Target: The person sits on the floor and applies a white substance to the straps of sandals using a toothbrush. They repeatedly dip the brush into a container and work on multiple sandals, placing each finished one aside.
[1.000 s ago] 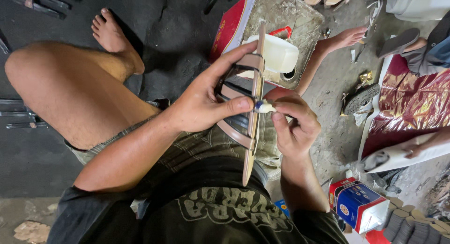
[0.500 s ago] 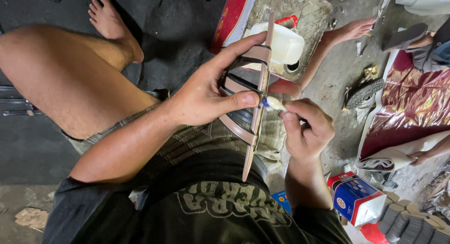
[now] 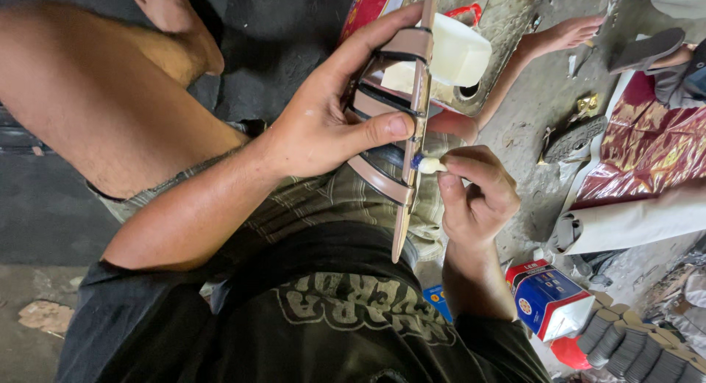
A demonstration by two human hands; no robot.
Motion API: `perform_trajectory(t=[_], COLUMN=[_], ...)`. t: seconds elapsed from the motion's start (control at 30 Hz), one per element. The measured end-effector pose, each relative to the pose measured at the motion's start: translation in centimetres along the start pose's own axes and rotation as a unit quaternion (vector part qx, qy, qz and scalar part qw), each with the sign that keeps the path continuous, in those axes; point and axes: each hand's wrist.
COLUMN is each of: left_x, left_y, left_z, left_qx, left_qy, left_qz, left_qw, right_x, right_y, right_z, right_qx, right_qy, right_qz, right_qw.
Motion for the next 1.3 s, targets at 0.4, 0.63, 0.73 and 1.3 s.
perform_trajectory(t=[0.4, 0.63, 0.73, 1.3], left_x=[-0.9, -0.4, -0.6, -2.5], left_y=[-0.6, -0.8, -1.8, -4.5], left_z=[-0.1, -0.3, -0.6, -1.9], left_qx=[0.042, -0.041, -0.004, -0.045], left_qy=[0.009, -0.112, -0.094, 0.219], left_qz=[-0.044, 0.02, 0.034, 0.072], left_qw=[0.998, 0.993, 0.995, 0.972], right_x=[-1.2, -0.8, 0.6, 3.4], right_y=[-0.6, 2.3, 2.6, 0.8], right_z=[0.6, -0.6, -1.8, 0.6], right_qx=[0.013, 0.037, -0.037, 0.169], right_qy=[-0.047, 0.009, 0.043, 0.071], right_qz=[-0.076, 0.074, 0.121, -0.442], right_qw=[0.996, 0.997, 0.991, 0.878])
Point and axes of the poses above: each hand's wrist, its own z-axis away from the middle knuckle, its own x-axis out of the palm, y = z × x, and after that the axes turned 9 degrees about -x, right-handed
